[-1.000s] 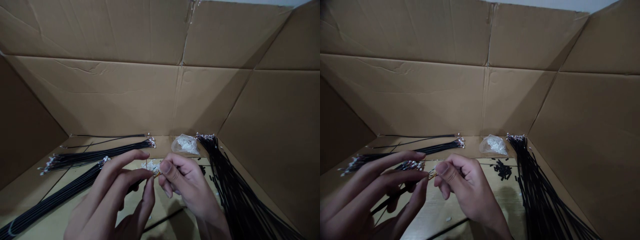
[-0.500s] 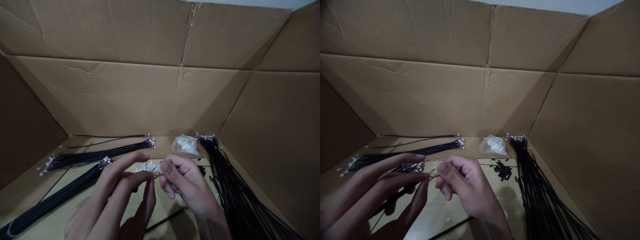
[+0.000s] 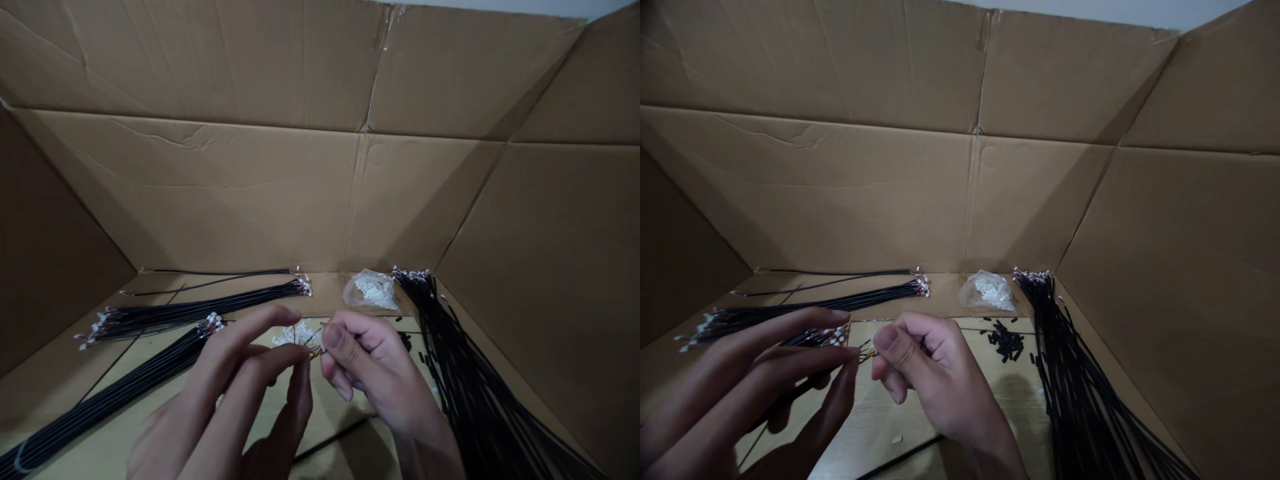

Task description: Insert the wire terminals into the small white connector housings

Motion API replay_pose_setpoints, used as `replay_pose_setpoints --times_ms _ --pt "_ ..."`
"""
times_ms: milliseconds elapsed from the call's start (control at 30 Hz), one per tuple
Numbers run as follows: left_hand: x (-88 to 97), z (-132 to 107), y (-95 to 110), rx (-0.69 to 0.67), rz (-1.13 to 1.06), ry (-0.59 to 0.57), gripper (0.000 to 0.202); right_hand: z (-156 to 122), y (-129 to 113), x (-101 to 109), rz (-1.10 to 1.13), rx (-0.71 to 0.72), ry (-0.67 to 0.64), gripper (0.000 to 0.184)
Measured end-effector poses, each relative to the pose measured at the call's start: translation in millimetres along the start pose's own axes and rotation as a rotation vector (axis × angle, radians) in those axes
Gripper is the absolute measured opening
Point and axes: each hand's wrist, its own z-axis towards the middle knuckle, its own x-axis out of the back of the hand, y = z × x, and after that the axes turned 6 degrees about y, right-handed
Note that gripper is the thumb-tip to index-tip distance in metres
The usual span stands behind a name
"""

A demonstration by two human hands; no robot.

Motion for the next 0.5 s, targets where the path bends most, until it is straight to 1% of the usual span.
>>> replay_pose_setpoints --times_ms 133,500 --pt "0.8 -0.2 -0.5 0.037 0.016 -0.010 0.021 -1.5 -1.0 0.5 -0.025 -0.017 0.000 0.042" --pt "1.7 4.7 -6.8 -0.078 -0.056 -0.046 0.020 -5.7 -7.0 -0.2 -0.091 0.020 -0.006 0.043"
